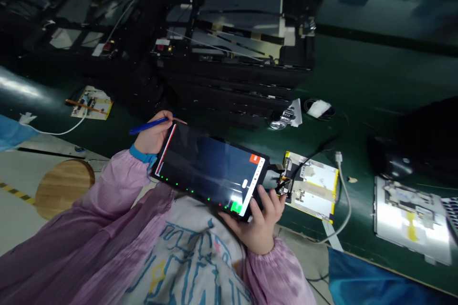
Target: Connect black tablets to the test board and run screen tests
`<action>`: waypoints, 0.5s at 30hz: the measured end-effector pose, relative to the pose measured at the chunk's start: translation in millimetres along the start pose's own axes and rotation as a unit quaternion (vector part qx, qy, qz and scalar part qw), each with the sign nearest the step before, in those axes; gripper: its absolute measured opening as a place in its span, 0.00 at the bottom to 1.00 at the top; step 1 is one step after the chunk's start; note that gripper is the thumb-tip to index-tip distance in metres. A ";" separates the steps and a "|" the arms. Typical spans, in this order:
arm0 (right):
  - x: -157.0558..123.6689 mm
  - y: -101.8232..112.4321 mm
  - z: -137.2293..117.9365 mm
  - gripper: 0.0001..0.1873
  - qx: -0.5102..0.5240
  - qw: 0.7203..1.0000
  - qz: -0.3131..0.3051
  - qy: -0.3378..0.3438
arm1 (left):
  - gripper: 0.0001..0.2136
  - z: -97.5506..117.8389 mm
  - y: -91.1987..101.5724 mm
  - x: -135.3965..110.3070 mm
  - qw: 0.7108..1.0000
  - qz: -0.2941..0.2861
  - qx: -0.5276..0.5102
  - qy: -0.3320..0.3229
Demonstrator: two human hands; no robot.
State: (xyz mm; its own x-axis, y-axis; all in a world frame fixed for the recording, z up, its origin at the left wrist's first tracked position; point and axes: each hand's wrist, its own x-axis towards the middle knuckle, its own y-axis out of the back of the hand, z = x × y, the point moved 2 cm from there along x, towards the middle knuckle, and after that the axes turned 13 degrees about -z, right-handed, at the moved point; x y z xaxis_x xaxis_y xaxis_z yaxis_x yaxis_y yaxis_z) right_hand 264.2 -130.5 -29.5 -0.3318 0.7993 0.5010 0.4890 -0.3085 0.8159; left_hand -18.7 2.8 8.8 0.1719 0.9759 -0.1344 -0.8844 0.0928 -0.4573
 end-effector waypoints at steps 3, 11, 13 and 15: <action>-7.4 -8.3 4.8 0.58 -0.014 0.999 0.044 0.021 | 0.10 2.8 -1.6 -0.7 1.000 -0.001 0.003 -0.003; -16.7 -17.5 8.7 0.56 -0.026 0.997 0.070 0.030 | 0.08 9.1 -6.7 -2.2 1.000 -0.003 0.014 0.000; -17.8 -18.8 9.0 0.55 -0.027 0.995 0.083 0.041 | 0.08 9.4 -7.2 -1.9 1.000 -0.012 0.014 -0.003; -18.7 -20.1 9.6 0.53 -0.039 0.994 0.089 0.041 | 0.08 9.2 -7.6 -1.4 1.000 -0.020 0.010 -0.004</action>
State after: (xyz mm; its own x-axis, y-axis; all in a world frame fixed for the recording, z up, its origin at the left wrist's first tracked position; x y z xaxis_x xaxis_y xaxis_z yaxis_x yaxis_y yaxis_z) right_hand 268.3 -134.3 -58.1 -0.3118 0.6841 0.6594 0.4827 -0.4837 0.7301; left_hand -16.2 2.6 20.5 0.2035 0.9728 -0.1106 -0.8857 0.1348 -0.4443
